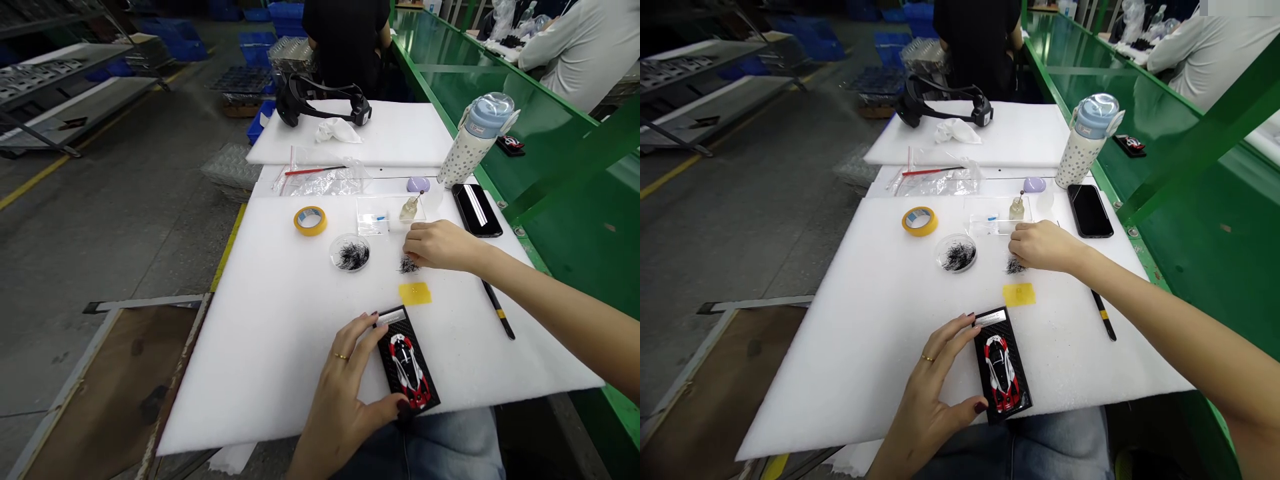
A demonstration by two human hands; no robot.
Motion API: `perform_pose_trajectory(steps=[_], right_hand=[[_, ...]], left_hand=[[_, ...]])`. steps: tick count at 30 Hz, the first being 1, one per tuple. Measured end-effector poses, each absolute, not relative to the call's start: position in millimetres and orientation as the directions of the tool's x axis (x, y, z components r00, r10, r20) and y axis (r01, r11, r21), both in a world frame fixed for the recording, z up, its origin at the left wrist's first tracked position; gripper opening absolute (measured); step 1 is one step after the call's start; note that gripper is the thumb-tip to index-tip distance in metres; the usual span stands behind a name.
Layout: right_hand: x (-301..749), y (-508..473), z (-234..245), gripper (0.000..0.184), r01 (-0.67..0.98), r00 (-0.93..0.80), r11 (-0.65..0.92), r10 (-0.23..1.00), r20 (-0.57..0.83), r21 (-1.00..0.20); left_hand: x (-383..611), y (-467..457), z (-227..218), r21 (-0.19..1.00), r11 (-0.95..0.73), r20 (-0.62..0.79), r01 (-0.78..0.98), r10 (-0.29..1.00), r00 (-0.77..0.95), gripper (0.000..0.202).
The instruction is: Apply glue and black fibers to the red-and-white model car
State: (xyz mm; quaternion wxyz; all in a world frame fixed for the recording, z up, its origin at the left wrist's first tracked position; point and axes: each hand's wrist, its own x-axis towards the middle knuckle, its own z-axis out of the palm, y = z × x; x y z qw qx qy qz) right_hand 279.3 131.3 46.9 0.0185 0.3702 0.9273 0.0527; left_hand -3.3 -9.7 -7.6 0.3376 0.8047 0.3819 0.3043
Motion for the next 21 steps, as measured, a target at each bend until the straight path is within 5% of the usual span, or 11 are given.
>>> perform_pose_trajectory(steps=[6,12,16,21], right_hand=[[274.4,136.3,46.2,0.022,0.688,-0.720,0.719,0.693,-0.029,0.099],[271.5,127.8,61.0,0.018,0.695,-0.718,0.710,0.692,0.069,0.116],[256.7,90.9,86.4,0.023,0.622,-0.776,0.760,0.565,0.281,0.189],[233.9,49.1,109.4,0.030,0.529,-0.835,0.814,0.447,0.322,0.241]], left_hand=[[-2.0,-8.8,-5.4,0.794,-0.466,0.242,0.390,0.831,0.501,0.060],[-1.7,-6.4,6.9,0.885,-0.391,0.271,0.253,0.875,0.402,0.026],[15.2,-1.7,26.8,0.949,-0.237,0.189,0.207,0.955,0.230,0.018],[43.7,5.5,42.9,0.967,-0.197,0.177,0.162,0.976,0.131,0.017]])
